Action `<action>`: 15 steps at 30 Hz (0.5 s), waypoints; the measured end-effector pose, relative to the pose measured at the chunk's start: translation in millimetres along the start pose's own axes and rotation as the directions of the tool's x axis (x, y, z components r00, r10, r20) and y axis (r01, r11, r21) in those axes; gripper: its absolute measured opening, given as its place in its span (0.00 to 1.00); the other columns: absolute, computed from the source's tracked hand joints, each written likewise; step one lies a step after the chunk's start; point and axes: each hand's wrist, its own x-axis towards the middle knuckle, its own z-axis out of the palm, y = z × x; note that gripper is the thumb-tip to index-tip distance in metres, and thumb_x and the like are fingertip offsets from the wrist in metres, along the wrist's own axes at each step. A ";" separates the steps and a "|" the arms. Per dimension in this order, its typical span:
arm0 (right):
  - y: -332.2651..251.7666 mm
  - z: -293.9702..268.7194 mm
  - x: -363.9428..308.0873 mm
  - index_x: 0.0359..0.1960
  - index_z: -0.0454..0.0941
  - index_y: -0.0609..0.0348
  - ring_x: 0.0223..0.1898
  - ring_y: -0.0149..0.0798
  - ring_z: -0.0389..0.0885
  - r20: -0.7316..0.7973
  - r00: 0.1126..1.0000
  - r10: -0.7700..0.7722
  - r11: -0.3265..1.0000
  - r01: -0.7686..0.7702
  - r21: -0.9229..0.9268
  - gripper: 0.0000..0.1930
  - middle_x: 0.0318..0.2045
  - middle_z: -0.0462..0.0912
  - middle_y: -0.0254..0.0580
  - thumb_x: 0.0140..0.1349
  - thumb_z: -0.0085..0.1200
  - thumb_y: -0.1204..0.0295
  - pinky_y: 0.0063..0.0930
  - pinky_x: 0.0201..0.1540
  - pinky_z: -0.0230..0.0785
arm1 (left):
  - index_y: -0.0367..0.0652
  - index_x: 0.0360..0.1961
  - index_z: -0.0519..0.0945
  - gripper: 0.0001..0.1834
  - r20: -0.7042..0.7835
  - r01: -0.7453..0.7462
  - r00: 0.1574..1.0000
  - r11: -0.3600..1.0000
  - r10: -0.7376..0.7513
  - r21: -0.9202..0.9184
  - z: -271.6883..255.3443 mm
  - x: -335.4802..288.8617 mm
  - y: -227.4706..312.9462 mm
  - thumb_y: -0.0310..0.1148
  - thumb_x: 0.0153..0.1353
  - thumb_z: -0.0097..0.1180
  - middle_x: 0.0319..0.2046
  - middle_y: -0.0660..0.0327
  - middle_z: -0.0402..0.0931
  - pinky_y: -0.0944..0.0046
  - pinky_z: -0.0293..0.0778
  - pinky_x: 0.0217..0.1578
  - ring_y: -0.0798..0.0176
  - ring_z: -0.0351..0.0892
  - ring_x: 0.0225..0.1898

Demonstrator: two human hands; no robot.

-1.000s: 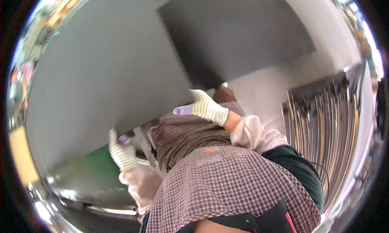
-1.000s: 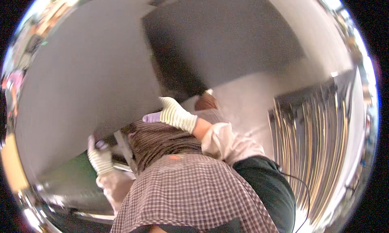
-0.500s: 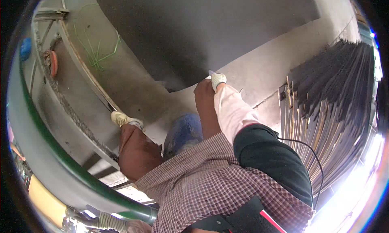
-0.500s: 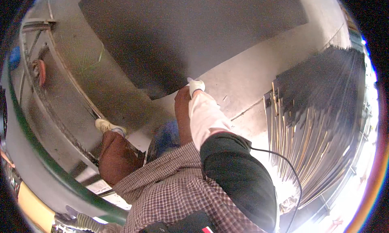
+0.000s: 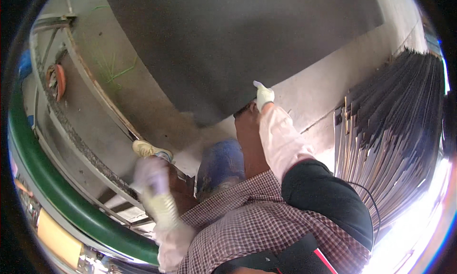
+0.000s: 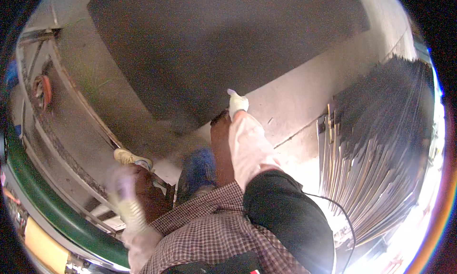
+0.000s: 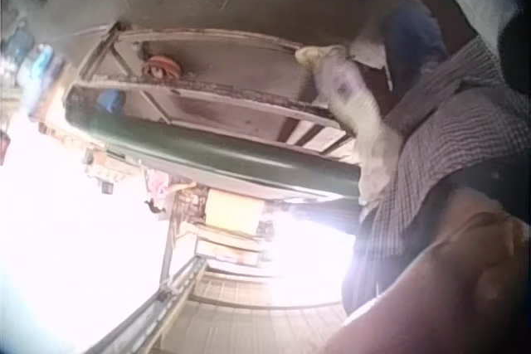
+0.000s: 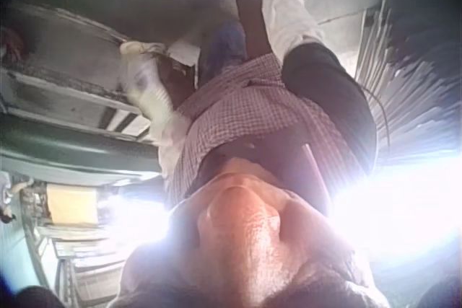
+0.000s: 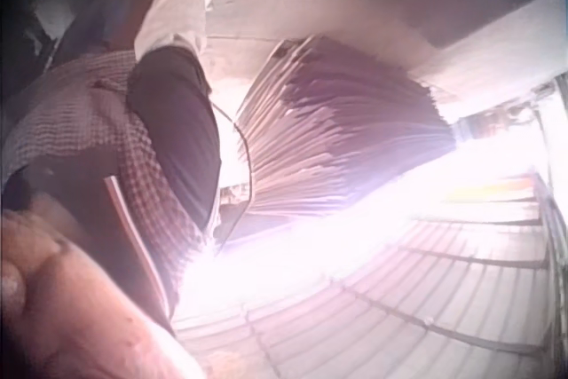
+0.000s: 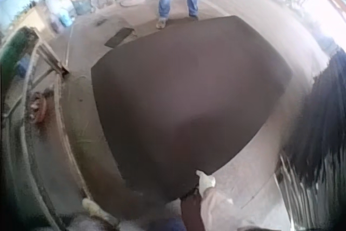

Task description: The recorder is feeding large black foam sheets into an industrial processing machine and stacking them after they come off the line.

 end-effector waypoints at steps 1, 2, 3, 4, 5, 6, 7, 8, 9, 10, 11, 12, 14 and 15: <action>-8.5 -12.8 7.6 0.33 0.75 0.67 0.20 0.40 0.75 0.070 0.998 -0.006 0.990 -0.003 0.139 0.20 0.27 0.78 0.47 0.45 0.66 0.63 0.36 0.20 0.68 | 0.36 0.44 0.75 0.21 0.270 0.230 0.940 0.972 -0.208 -0.053 28.5 -5.8 13.3 0.43 0.58 0.56 0.46 0.51 0.74 0.55 0.64 0.53 0.55 0.70 0.51; -18.9 -25.1 13.8 0.34 0.74 0.67 0.22 0.41 0.75 0.150 0.988 -0.022 0.963 -0.019 0.270 0.19 0.27 0.78 0.47 0.46 0.65 0.65 0.37 0.22 0.69 | 0.33 0.50 0.70 0.34 0.651 0.663 0.680 0.661 -0.337 -0.351 61.2 -17.5 -45.0 0.56 0.58 0.53 0.51 0.48 0.70 0.56 0.67 0.53 0.54 0.72 0.49; -31.4 -24.3 -14.3 0.34 0.74 0.66 0.23 0.41 0.75 0.222 0.974 -0.050 0.951 -0.022 0.309 0.19 0.27 0.78 0.47 0.46 0.65 0.66 0.37 0.23 0.70 | 0.36 0.62 0.54 0.45 0.770 0.874 0.483 0.291 -0.418 -0.390 85.8 -34.8 -58.6 0.56 0.55 0.57 0.55 0.43 0.66 0.53 0.63 0.56 0.49 0.67 0.56; -56.2 -30.8 -50.1 0.34 0.73 0.66 0.25 0.42 0.75 0.281 0.955 -0.091 0.937 -0.014 0.350 0.19 0.28 0.78 0.47 0.46 0.65 0.67 0.37 0.24 0.70 | 0.37 0.64 0.50 0.51 0.921 0.960 0.264 -0.017 -0.286 -0.280 100.1 -38.9 -55.8 0.62 0.52 0.55 0.58 0.46 0.63 0.51 0.61 0.58 0.50 0.64 0.58; -81.6 -33.9 -86.4 0.35 0.73 0.66 0.26 0.42 0.76 0.242 0.961 -0.137 0.929 0.039 0.369 0.18 0.28 0.78 0.47 0.46 0.64 0.68 0.38 0.26 0.70 | 0.37 0.62 0.56 0.48 0.896 0.907 0.388 -0.081 -0.216 -0.413 111.3 -42.4 -52.8 0.60 0.50 0.59 0.59 0.50 0.63 0.53 0.60 0.59 0.52 0.62 0.59; -103.5 -37.7 -113.1 0.35 0.73 0.66 0.28 0.42 0.76 0.200 0.961 -0.190 0.915 0.100 0.390 0.18 0.29 0.78 0.47 0.46 0.64 0.69 0.39 0.27 0.70 | 0.38 0.59 0.62 0.46 0.849 0.836 0.509 -0.156 -0.139 -0.527 116.7 -39.6 -45.1 0.58 0.48 0.63 0.59 0.53 0.62 0.55 0.59 0.61 0.55 0.61 0.59; -118.3 -47.8 -125.8 0.35 0.74 0.65 0.26 0.42 0.76 0.179 0.948 -0.263 0.883 0.162 0.441 0.16 0.29 0.78 0.46 0.46 0.64 0.70 0.39 0.28 0.70 | 0.38 0.56 0.66 0.41 0.732 0.720 0.653 -0.141 -0.197 -0.680 110.4 -26.4 -27.9 0.55 0.49 0.64 0.56 0.54 0.66 0.60 0.65 0.54 0.57 0.66 0.54; -130.9 -58.4 -142.8 0.35 0.75 0.61 0.27 0.42 0.76 0.181 0.956 -0.233 0.905 0.145 0.401 0.14 0.29 0.78 0.44 0.46 0.64 0.71 0.38 0.29 0.69 | 0.39 0.53 0.70 0.35 0.580 0.570 0.771 -0.124 -0.261 -0.813 98.4 -11.9 -10.7 0.52 0.50 0.65 0.52 0.55 0.69 0.65 0.72 0.48 0.60 0.70 0.48; -135.9 -62.2 -167.4 0.35 0.75 0.60 0.27 0.42 0.76 0.255 0.933 -0.256 0.882 0.118 0.456 0.14 0.29 0.79 0.43 0.47 0.63 0.70 0.37 0.29 0.69 | 0.39 0.50 0.71 0.31 0.160 0.204 0.977 0.398 -0.140 -0.895 82.3 -0.4 -0.8 0.48 0.51 0.65 0.47 0.56 0.72 0.68 0.73 0.38 0.63 0.72 0.41; -135.8 -70.2 -190.8 0.35 0.76 0.59 0.26 0.42 0.75 0.320 0.906 -0.276 0.861 0.086 0.501 0.13 0.29 0.79 0.42 0.48 0.63 0.70 0.36 0.29 0.69 | 0.40 0.48 0.73 0.27 -0.200 -0.254 0.966 0.743 0.163 -0.619 66.5 9.0 7.0 0.45 0.52 0.65 0.42 0.58 0.74 0.72 0.73 0.27 0.66 0.73 0.33; -143.2 -93.9 -206.0 0.35 0.76 0.59 0.26 0.42 0.75 0.310 0.900 -0.307 0.855 0.117 0.506 0.13 0.29 0.79 0.42 0.48 0.63 0.70 0.36 0.29 0.69 | 0.33 0.47 0.72 0.24 0.098 0.172 0.983 0.612 -0.154 -0.772 26.0 5.7 76.1 0.37 0.54 0.63 0.43 0.56 0.76 0.65 0.74 0.38 0.63 0.77 0.34; -144.7 -104.3 -247.3 0.35 0.75 0.59 0.27 0.42 0.75 0.423 0.845 -0.327 0.871 0.096 0.481 0.14 0.30 0.79 0.41 0.49 0.63 0.69 0.36 0.31 0.70 | 0.35 0.48 0.73 0.22 -0.115 -0.138 0.990 0.764 0.084 -0.630 -16.8 8.8 103.2 0.30 0.53 0.63 0.43 0.56 0.76 0.64 0.73 0.43 0.63 0.76 0.38; -150.7 -142.2 -319.3 0.38 0.74 0.60 0.33 0.40 0.74 0.646 0.649 -0.403 0.876 0.069 0.478 0.14 0.34 0.79 0.41 0.54 0.58 0.66 0.34 0.36 0.73 | 0.33 0.47 0.73 0.22 -0.349 -0.482 0.874 0.513 0.338 -0.710 -88.7 -6.9 138.1 0.27 0.51 0.64 0.43 0.57 0.76 0.61 0.69 0.49 0.59 0.73 0.44; -156.0 -173.7 -294.4 0.41 0.75 0.59 0.39 0.38 0.73 0.550 0.420 -0.722 0.687 0.335 0.645 0.14 0.39 0.77 0.43 0.58 0.53 0.64 0.33 0.40 0.72 | 0.33 0.48 0.72 0.25 -0.358 -0.580 0.806 0.509 0.471 -0.636 -138.8 -35.9 168.8 0.28 0.49 0.66 0.43 0.57 0.75 0.61 0.69 0.47 0.59 0.72 0.44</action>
